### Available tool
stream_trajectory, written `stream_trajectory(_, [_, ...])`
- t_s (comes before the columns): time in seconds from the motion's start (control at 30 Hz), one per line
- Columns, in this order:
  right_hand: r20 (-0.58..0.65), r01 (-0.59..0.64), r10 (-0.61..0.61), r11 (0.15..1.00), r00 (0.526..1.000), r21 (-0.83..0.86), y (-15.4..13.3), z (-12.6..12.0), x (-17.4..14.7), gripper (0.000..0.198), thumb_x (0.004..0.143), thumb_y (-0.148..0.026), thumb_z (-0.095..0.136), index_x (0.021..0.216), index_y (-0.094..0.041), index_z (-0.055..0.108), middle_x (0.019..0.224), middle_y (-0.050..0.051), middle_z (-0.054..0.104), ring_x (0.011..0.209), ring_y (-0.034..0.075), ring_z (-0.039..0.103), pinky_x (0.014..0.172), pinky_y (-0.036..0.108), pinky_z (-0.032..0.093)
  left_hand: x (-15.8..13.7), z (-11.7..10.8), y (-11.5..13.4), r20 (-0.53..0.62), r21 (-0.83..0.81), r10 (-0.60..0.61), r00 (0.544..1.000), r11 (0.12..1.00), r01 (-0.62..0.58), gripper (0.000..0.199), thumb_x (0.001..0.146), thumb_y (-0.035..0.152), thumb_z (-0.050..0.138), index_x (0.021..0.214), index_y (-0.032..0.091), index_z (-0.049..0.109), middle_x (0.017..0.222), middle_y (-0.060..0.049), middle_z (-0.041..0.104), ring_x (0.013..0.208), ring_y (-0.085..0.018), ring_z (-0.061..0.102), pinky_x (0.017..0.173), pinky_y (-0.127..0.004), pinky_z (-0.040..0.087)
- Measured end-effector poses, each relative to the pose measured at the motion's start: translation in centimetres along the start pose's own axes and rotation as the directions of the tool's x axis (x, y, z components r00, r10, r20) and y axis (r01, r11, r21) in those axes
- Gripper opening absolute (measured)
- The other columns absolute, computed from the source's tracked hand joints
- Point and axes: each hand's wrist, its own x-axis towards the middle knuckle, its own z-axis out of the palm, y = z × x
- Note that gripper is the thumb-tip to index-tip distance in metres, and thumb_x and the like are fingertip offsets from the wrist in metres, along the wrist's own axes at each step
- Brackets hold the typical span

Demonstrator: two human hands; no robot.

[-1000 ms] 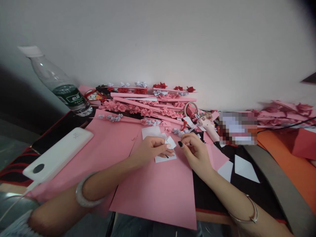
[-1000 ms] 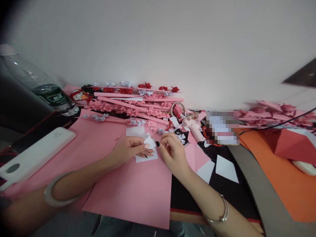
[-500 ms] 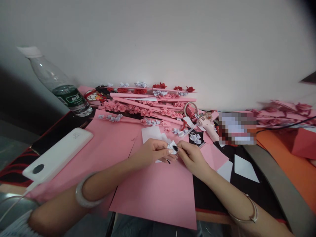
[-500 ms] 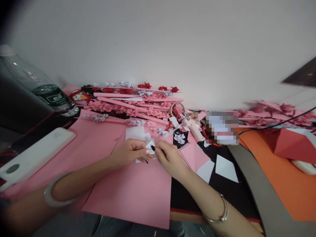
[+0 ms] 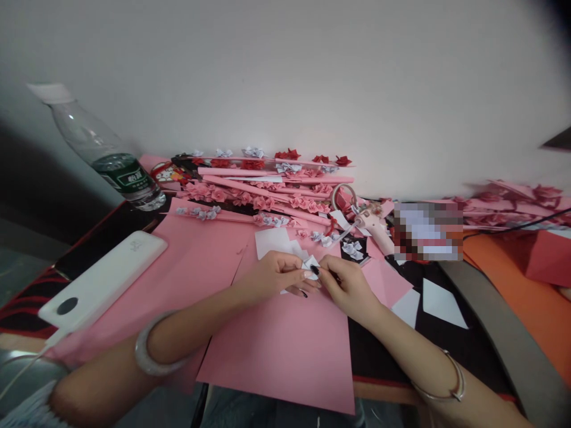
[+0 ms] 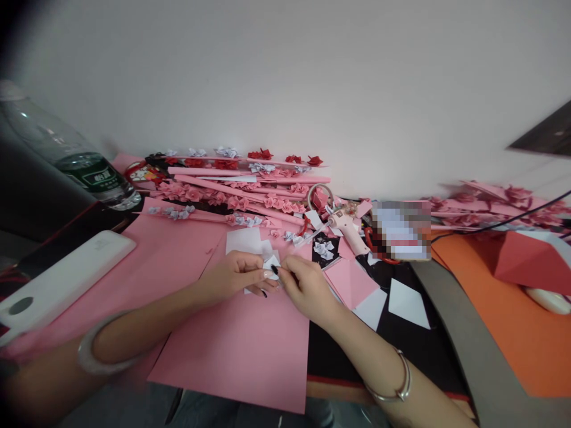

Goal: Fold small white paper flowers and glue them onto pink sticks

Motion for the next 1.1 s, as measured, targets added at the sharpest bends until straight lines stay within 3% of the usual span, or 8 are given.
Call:
stream_trajectory(0.4, [0.022,-0.011,0.011,1.0,1.0,0.023,-0.34,0.15,0.02,0.023,0.088,-0.018,0.036,0.065,-0.02,0.037,0.059,-0.003,0.04,0.053,0.011,0.037,0.05,0.022,0.03,-0.01,0.07,-0.19,-0.012,0.008,0.056,0.998,0.998,-0.056,0.02,0.078,0.031,0.058,0.071,0.012,0.06,0.079,-0.008,0.07,0.076,-0.017,0.067,0.069,-0.028,0.054])
stream_trajectory(0.67, [-0.107,-0.009,0.014,0.999,0.994,0.046,0.33,0.43,-0.24,0.017,0.087,-0.017,0.038,0.071,-0.02,0.042,0.063,-0.002,0.044,0.055,0.012,0.041,0.052,0.024,0.033,0.14,-0.15,-0.45,-0.011,0.032,0.063,0.998,0.998,-0.063,0.024,0.078,0.033,0.056,0.087,0.012,0.064,0.088,-0.01,0.07,0.079,-0.018,0.066,0.069,-0.029,0.053])
stream_trajectory(0.83, [-0.176,-0.038,0.042,0.999,0.984,0.024,0.47,0.25,-0.23,0.013,0.085,-0.015,0.039,0.074,-0.02,0.044,0.062,-0.002,0.045,0.056,0.013,0.043,0.053,0.024,0.034,-0.01,0.09,-0.5,-0.035,0.173,0.109,0.993,0.98,-0.101,0.023,0.078,0.031,0.054,0.089,0.013,0.064,0.089,-0.009,0.068,0.078,-0.018,0.065,0.069,-0.028,0.051])
stream_trajectory(0.97, [-0.165,-0.009,0.005,1.0,0.986,-0.02,0.31,0.12,-0.04,0.014,0.084,-0.014,0.04,0.073,-0.02,0.044,0.063,-0.001,0.046,0.056,0.013,0.044,0.053,0.024,0.034,-0.1,0.22,-0.29,-0.08,0.196,0.173,0.982,0.968,-0.154,0.028,0.072,0.03,0.063,0.096,0.016,0.06,0.092,-0.006,0.067,0.086,-0.018,0.063,0.075,-0.026,0.048])
stream_trajectory(1.1, [-0.073,0.019,-0.022,0.999,0.997,-0.036,0.23,0.28,-0.04,0.013,0.084,-0.014,0.042,0.074,-0.019,0.047,0.064,-0.001,0.048,0.057,0.012,0.045,0.055,0.023,0.035,-0.04,0.1,-0.38,-0.094,0.238,0.152,0.984,0.963,-0.126,0.022,0.07,0.03,0.065,0.085,0.014,0.063,0.079,-0.005,0.067,0.077,-0.018,0.064,0.067,-0.025,0.049])
